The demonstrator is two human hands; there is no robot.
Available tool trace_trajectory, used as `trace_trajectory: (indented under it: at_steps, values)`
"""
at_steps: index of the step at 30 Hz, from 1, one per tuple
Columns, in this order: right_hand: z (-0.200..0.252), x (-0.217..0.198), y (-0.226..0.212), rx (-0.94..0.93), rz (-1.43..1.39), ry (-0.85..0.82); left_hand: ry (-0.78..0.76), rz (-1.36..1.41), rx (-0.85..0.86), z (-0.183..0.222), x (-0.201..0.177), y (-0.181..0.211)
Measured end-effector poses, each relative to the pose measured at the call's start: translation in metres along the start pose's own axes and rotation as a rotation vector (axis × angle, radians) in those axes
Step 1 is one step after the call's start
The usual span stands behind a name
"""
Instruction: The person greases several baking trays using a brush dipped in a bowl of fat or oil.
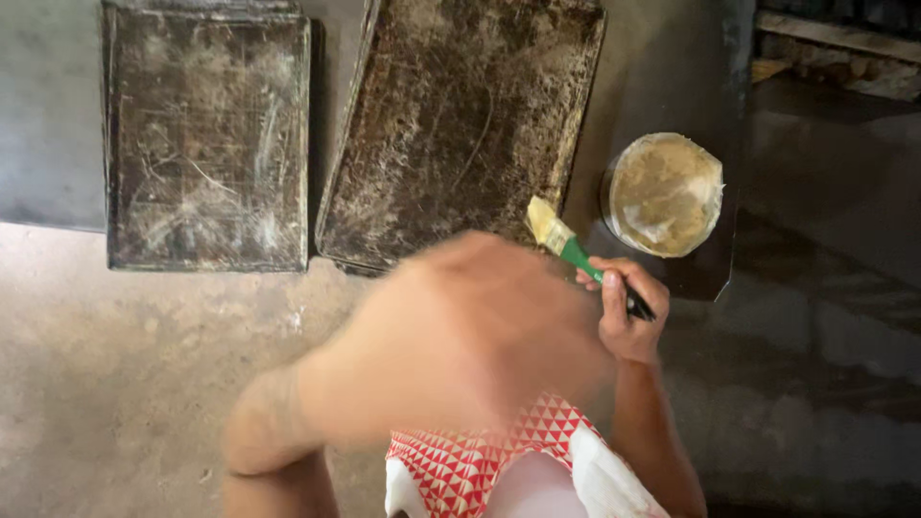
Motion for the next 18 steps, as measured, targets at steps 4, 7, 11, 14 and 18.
trace_trajectory:
  at_steps: [4, 7, 11, 14, 18]
  values:
    - [-0.005, -0.013, 0.01, 0.235, -0.197, -0.011, 0.059, -0.127, 0.066, -0.044, -0.01, 0.035]
    - [-0.01, -0.021, 0.007, 0.0, -0.076, 0.062, 0.089, -0.164, 0.07, -0.046, 0.001, 0.041]
    - [-0.014, -0.044, 0.016, 0.018, -0.103, 0.058, 0.118, -0.193, 0.063, -0.027, 0.031, 0.035]
    - [-0.02, -0.076, 0.028, -0.067, -0.05, 0.101, 0.144, -0.233, 0.021, -0.053, 0.03, 0.047]
    - [-0.049, -0.136, 0.089, 0.031, 0.12, 0.212, 0.16, -0.215, -0.097, -0.078, 0.022, 0.068]
Point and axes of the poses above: each hand's wrist, its own z-axis away from the middle knuckle, its own x-axis out of the palm, y = z × x, the point moved 3 cm from there along -z, towards the middle knuckle, and after that the axes turned 7 degrees about -z, right-handed, at the moved point
